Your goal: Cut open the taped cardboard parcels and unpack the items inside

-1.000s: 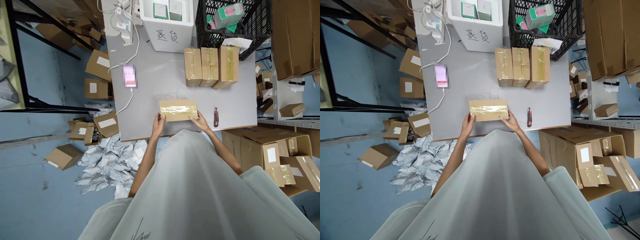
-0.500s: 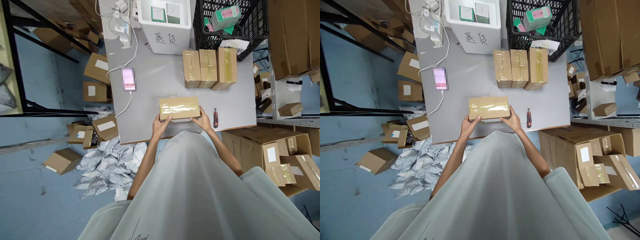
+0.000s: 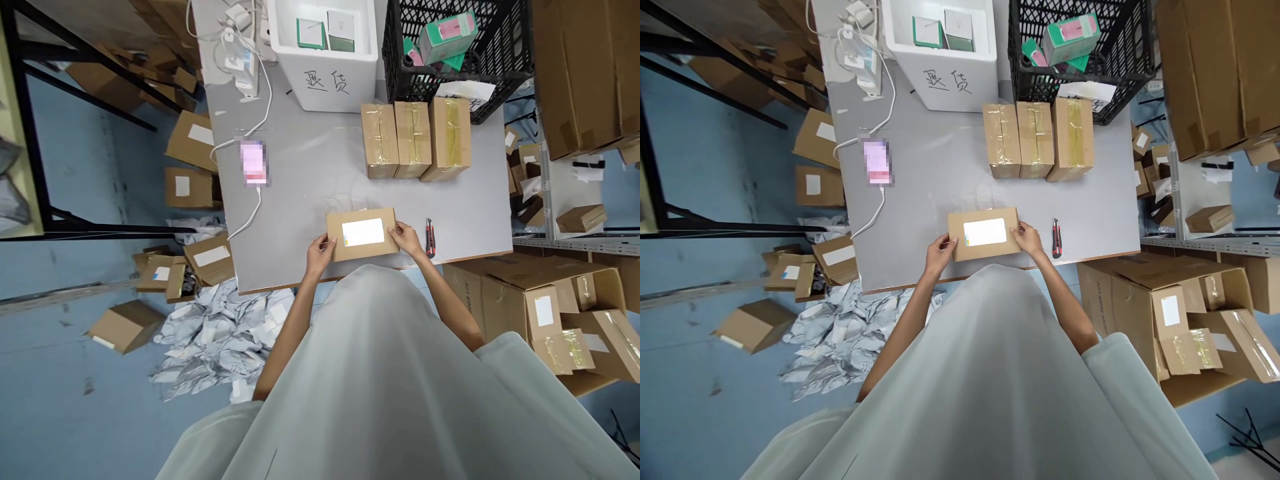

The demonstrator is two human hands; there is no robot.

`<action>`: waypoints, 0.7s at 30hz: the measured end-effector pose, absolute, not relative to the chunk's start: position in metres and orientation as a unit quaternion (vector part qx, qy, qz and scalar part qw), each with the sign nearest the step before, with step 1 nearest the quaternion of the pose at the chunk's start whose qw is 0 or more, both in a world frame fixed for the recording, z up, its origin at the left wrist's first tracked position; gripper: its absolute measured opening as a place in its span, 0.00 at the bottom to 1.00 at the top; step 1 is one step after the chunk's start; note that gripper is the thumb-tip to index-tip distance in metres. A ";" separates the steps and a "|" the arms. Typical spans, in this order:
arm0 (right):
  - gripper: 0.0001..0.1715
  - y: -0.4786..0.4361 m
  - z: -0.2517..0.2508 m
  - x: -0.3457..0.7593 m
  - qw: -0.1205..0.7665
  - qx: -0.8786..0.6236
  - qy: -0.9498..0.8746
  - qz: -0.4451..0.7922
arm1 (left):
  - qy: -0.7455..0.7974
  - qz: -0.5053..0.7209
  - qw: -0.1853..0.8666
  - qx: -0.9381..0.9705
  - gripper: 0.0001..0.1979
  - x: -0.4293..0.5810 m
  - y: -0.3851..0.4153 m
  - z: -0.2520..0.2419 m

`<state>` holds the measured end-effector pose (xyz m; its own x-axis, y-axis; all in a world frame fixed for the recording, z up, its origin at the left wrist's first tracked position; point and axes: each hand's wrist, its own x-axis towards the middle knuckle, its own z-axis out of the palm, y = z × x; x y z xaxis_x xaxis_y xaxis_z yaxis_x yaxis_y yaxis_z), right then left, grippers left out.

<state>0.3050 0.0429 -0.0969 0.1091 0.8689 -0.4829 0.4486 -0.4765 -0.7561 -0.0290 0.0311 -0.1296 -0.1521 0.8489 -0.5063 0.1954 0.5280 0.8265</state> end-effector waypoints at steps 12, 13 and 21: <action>0.36 -0.021 -0.126 0.328 0.246 -0.660 -0.401 0.585 | 0.720 0.270 0.612 0.185 0.29 -0.029 -0.011 -0.131; 0.36 -0.023 -0.126 0.326 0.251 -0.649 -0.418 0.584 | 0.721 0.268 0.612 0.182 0.29 -0.027 -0.012 -0.130; 0.42 0.000 -0.099 0.324 0.302 -0.647 -0.458 0.530 | 0.685 0.356 0.569 0.285 0.38 -0.033 0.001 -0.108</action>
<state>0.3241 -0.0005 -0.0991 0.0194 0.9119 -0.4099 0.2726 -0.3993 -0.8754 -0.0330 0.0012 -0.1080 -0.1908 0.7948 -0.5761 -0.0148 0.5845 0.8113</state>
